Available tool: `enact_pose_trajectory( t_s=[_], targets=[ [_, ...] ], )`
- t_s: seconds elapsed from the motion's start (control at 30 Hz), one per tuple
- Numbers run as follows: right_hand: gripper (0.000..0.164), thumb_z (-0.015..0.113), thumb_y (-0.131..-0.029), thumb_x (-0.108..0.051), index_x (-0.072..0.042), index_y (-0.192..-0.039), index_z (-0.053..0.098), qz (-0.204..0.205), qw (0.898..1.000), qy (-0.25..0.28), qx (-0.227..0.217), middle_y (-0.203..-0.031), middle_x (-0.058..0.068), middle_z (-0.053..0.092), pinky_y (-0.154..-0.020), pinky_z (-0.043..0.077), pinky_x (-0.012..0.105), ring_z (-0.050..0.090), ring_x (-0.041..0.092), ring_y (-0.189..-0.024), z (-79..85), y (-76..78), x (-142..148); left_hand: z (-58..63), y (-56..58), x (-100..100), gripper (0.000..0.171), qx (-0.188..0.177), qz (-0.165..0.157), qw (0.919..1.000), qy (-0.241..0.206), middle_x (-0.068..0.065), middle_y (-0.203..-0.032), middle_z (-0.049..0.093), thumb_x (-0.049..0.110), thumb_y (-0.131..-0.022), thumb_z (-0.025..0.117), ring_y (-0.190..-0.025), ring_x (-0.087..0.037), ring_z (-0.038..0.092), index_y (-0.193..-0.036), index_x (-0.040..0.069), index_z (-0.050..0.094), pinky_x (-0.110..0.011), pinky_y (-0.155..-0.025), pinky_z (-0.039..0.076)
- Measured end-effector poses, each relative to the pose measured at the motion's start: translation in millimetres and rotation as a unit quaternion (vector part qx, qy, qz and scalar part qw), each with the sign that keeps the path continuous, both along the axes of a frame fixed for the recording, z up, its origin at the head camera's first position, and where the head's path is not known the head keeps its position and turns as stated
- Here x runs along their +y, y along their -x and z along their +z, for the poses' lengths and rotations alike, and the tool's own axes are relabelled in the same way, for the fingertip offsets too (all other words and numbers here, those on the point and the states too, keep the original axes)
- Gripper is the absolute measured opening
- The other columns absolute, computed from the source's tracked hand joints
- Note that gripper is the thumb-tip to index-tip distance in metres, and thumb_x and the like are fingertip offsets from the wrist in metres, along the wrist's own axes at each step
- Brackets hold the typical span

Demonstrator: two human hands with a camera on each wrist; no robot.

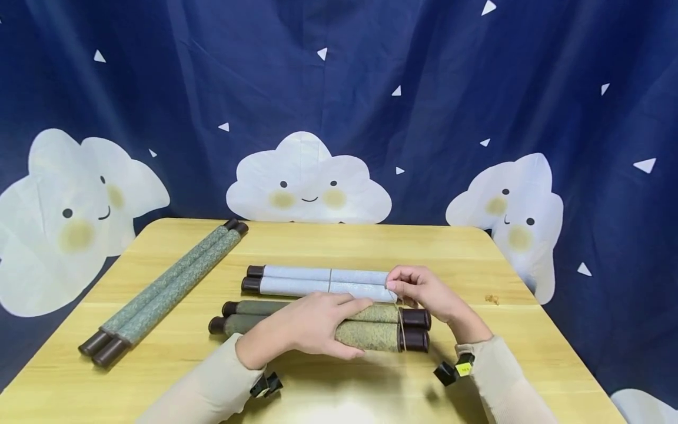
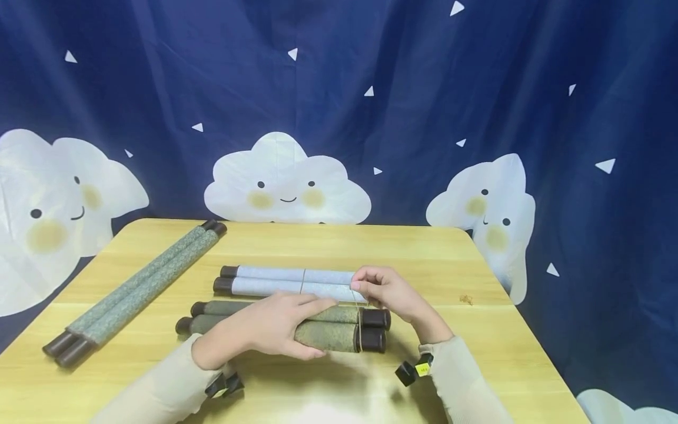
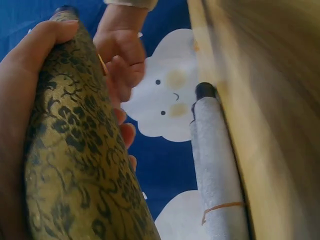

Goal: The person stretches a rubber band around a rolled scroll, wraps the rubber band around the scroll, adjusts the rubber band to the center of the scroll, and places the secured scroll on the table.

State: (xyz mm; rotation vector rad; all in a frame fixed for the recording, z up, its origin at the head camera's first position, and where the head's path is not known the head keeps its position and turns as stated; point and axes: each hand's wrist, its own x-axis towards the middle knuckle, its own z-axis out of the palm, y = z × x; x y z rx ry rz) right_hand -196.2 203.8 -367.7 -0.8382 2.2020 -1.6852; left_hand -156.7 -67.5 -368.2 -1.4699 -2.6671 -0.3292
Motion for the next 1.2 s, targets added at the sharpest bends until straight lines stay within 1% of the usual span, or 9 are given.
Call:
enact_pose_trajectory(
  t_s=[0.13,0.3,0.37,0.47,0.6,0.8,0.9,1.0,1.2],
  targets=[
    [0.006,0.06,-0.096,-0.003,-0.001,-0.092,0.065,0.012,0.998,-0.035,0.06,-0.067,0.003,0.053,-0.043,0.041,0.024,0.046,0.009,-0.053,11.7,-8.1,-1.0,-5.8,-0.6,4.2,0.083,0.049,-0.024,0.9981,0.029,0.001,-0.105,0.062,0.066,-0.085,0.059,-0.08,-0.011,0.06,-0.147,0.014,0.044,-0.028,-0.076,0.055],
    [0.005,0.065,-0.094,-0.008,-0.011,-0.092,0.068,0.011,0.981,-0.088,0.175,-0.07,0.0,0.058,-0.047,0.045,0.025,0.049,0.007,-0.057,27.2,-25.7,-9.6,-11.9,5.2,4.0,0.084,0.061,0.001,0.9972,0.044,-0.003,-0.107,0.064,0.066,-0.083,0.061,-0.074,-0.013,0.061,-0.147,0.014,0.044,-0.028,-0.07,0.056],
    [0.004,0.066,-0.094,-0.013,-0.015,-0.092,0.069,0.01,0.963,-0.109,0.247,-0.074,-0.005,0.06,-0.052,0.047,0.023,0.051,0.005,-0.062,30.8,-31.4,-14.3,-12.5,9.4,1.5,0.084,0.049,0.023,0.9976,0.043,-0.006,-0.112,0.064,0.066,-0.083,0.061,-0.078,-0.017,0.063,-0.148,0.014,0.043,-0.031,-0.073,0.057],
    [0.005,0.065,-0.096,-0.018,-0.02,-0.093,0.068,0.026,0.922,-0.132,0.362,-0.084,-0.012,0.061,-0.061,0.046,0.016,0.052,0.001,-0.07,34.0,-38.9,-22.3,-13.4,17.3,-3.6,0.084,0.037,0.051,0.9976,0.029,-0.008,-0.114,0.064,0.064,-0.083,0.062,-0.08,-0.02,0.064,-0.147,0.013,0.044,-0.034,-0.075,0.057],
    [0.004,0.064,-0.096,-0.02,-0.022,-0.093,0.067,0.082,0.871,-0.158,0.457,-0.089,-0.015,0.056,-0.074,0.042,0.013,0.051,0.002,-0.08,35.3,-47.1,-32.2,-11.3,26.6,-11.7,0.084,0.03,0.098,0.9947,0.007,-0.009,-0.115,0.064,0.064,-0.082,0.064,-0.079,-0.021,0.064,-0.146,0.013,0.045,-0.035,-0.073,0.057],
    [0.004,0.066,-0.094,-0.019,-0.022,-0.094,0.068,0.132,0.837,-0.212,0.486,-0.09,-0.015,0.056,-0.082,0.04,0.019,0.049,0.005,-0.085,31.3,-54.0,-41.6,-6.5,24.5,-12.4,0.084,0.033,0.105,0.9933,0.036,-0.01,-0.119,0.064,0.067,-0.084,0.059,-0.084,-0.023,0.065,-0.148,0.014,0.043,-0.037,-0.078,0.057],
    [0.006,0.068,-0.092,-0.015,-0.02,-0.092,0.068,0.125,0.838,-0.213,0.487,-0.089,-0.013,0.056,-0.078,0.043,0.018,0.051,0.004,-0.081,31.2,-52.6,-40.6,-8.3,16.6,-4.6,0.084,0.061,0.07,0.993,0.074,-0.012,-0.12,0.064,0.068,-0.086,0.056,-0.087,-0.023,0.067,-0.147,0.011,0.044,-0.037,-0.08,0.057],
    [0.011,0.071,-0.088,-0.008,-0.018,-0.092,0.067,0.114,0.854,-0.2,0.467,-0.089,-0.011,0.059,-0.077,0.047,0.016,0.055,0.003,-0.081,31.9,-46.8,-35.8,-11.7,7.4,3.3,0.084,0.106,0.032,0.9897,0.09,-0.007,-0.112,0.066,0.069,-0.085,0.055,-0.085,-0.021,0.066,-0.146,0.011,0.046,-0.033,-0.075,0.057],
    [0.006,0.065,-0.094,-0.011,-0.017,-0.095,0.068,0.097,0.912,-0.189,0.351,-0.091,-0.011,0.062,-0.074,0.051,0.021,0.058,0.003,-0.08,28.0,-26.1,-13.8,-11.7,-2.6,5.7,0.086,0.182,-0.025,0.9809,0.064,0.003,-0.095,0.062,0.071,-0.08,0.06,-0.078,-0.016,0.064,-0.144,0.015,0.048,-0.028,-0.068,0.055]
  ],
)
